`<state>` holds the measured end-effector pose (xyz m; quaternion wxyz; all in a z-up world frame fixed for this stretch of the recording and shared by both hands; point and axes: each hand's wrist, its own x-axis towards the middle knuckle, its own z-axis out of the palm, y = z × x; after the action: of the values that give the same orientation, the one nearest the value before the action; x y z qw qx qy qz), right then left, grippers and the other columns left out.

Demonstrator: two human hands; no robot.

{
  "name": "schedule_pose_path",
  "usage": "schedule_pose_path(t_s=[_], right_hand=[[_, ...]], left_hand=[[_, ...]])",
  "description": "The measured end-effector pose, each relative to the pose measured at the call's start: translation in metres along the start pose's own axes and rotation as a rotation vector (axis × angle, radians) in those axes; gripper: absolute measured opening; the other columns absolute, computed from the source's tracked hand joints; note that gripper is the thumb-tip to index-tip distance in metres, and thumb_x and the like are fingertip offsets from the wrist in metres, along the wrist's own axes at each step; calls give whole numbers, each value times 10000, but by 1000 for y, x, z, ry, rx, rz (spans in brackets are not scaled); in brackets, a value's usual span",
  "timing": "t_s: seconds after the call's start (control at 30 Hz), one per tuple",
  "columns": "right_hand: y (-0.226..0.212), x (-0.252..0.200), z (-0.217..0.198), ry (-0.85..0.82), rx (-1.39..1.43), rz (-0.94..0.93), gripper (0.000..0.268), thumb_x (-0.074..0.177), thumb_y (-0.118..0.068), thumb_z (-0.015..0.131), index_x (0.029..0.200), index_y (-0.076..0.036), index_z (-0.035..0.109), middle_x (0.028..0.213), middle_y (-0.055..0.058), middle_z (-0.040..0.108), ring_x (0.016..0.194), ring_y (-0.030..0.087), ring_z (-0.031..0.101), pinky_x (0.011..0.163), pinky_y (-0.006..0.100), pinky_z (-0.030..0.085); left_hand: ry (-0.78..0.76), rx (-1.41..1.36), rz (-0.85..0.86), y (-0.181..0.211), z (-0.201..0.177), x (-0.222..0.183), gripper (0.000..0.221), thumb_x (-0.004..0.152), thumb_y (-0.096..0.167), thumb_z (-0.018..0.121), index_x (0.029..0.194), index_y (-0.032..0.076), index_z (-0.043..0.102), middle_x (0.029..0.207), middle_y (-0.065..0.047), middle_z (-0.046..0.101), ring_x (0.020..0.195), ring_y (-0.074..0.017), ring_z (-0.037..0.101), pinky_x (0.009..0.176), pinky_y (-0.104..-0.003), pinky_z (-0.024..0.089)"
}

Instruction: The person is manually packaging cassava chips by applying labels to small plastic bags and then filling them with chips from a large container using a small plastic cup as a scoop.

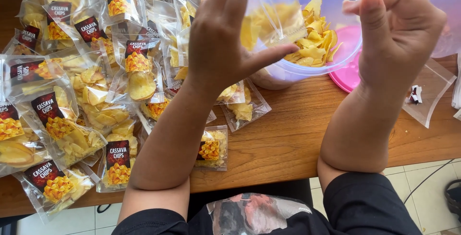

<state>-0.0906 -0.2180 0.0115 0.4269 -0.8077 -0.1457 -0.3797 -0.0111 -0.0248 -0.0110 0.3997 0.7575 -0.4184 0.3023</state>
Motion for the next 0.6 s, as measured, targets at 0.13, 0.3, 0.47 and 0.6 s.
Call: schedule_pose_path(t_s=[0.13,0.3,0.47,0.6], right_hand=[[-14,-3,-5,-97,-35,-153,290,962,-118,572,779,90,490,914,247,550,949,324,542,985,461,473],[-69,-9,4,-297,-48,-146,176,787,-101,564,750,69,537,892,230,562,817,281,582,748,337,488],[-109,-18,26,-548,126,-108,323,730,-270,480,511,-42,541,733,67,621,717,237,610,689,332,505],[-94,-65,34,-1277,634,-41,269,918,-238,355,1037,-58,515,1045,150,533,916,299,558,789,366,463]], left_hand=[[118,21,4,-5,-14,-2,767,751,526,804,1162,33,385,951,-128,550,868,-274,568,814,-392,505],[218,-19,-78,-11,-43,-9,866,720,471,903,1239,49,352,1236,-145,491,1189,-293,529,1047,-379,467],[354,-40,-60,-2,-73,-14,715,696,458,753,1134,21,394,1005,-129,504,942,-261,523,871,-367,451],[412,-288,-146,-1,-81,-31,937,621,361,879,1333,110,325,1310,-68,456,1290,-187,459,1197,-345,412]])
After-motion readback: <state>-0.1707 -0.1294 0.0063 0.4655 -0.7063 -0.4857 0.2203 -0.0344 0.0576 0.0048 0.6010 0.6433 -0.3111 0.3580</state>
